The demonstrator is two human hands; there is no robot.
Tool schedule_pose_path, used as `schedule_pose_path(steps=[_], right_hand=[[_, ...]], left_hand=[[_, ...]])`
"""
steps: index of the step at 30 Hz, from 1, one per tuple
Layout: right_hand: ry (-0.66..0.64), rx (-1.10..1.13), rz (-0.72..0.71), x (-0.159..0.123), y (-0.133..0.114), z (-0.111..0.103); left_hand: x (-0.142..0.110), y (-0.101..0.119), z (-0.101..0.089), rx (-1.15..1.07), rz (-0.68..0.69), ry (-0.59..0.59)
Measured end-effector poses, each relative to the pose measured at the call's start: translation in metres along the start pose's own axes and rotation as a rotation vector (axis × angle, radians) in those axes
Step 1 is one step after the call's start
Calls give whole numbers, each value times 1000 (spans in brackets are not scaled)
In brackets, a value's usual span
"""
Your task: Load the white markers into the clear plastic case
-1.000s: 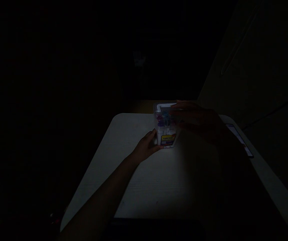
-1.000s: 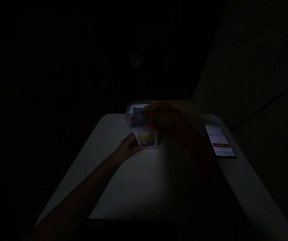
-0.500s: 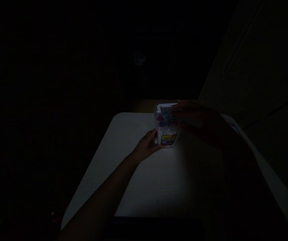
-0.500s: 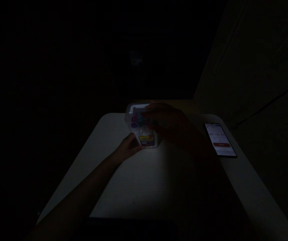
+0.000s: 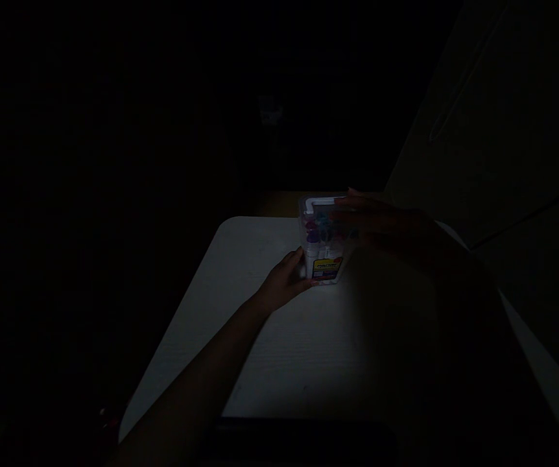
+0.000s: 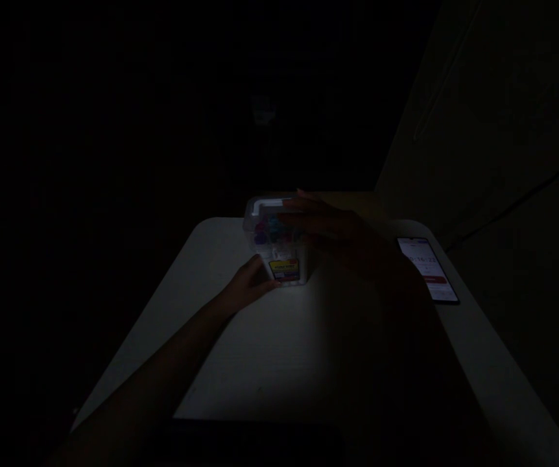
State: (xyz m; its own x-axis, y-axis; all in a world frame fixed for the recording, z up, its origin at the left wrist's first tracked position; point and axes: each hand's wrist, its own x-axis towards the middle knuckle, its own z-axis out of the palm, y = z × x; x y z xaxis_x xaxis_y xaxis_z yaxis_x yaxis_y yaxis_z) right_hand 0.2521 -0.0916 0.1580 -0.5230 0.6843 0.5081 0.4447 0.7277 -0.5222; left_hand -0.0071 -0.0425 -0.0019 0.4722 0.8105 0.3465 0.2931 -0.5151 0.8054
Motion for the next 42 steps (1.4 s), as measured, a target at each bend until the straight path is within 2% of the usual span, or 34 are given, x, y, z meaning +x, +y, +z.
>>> schedule_pose_path(steps=[12, 17, 21, 26, 31, 37, 42], right_hand=[[30, -157, -8, 2, 3, 6], [144, -243, -83, 9, 22, 23], [149, -273, -114, 13, 34, 32], [137, -254, -95, 9, 24, 27], [46, -241, -80, 6, 10, 15], [-5, -285, -81, 4, 7, 8], [61, -359, -113, 5, 6, 18]], left_hand=[[0, -7, 2, -32, 12, 5], [1, -5, 0, -8, -7, 14], [1, -3, 1, 3, -19, 13], [2, 0, 2, -11, -9, 10], [2, 0, 1, -8, -5, 2], [3, -2, 2, 1, -1, 3], [2, -1, 2, -19, -11, 2]])
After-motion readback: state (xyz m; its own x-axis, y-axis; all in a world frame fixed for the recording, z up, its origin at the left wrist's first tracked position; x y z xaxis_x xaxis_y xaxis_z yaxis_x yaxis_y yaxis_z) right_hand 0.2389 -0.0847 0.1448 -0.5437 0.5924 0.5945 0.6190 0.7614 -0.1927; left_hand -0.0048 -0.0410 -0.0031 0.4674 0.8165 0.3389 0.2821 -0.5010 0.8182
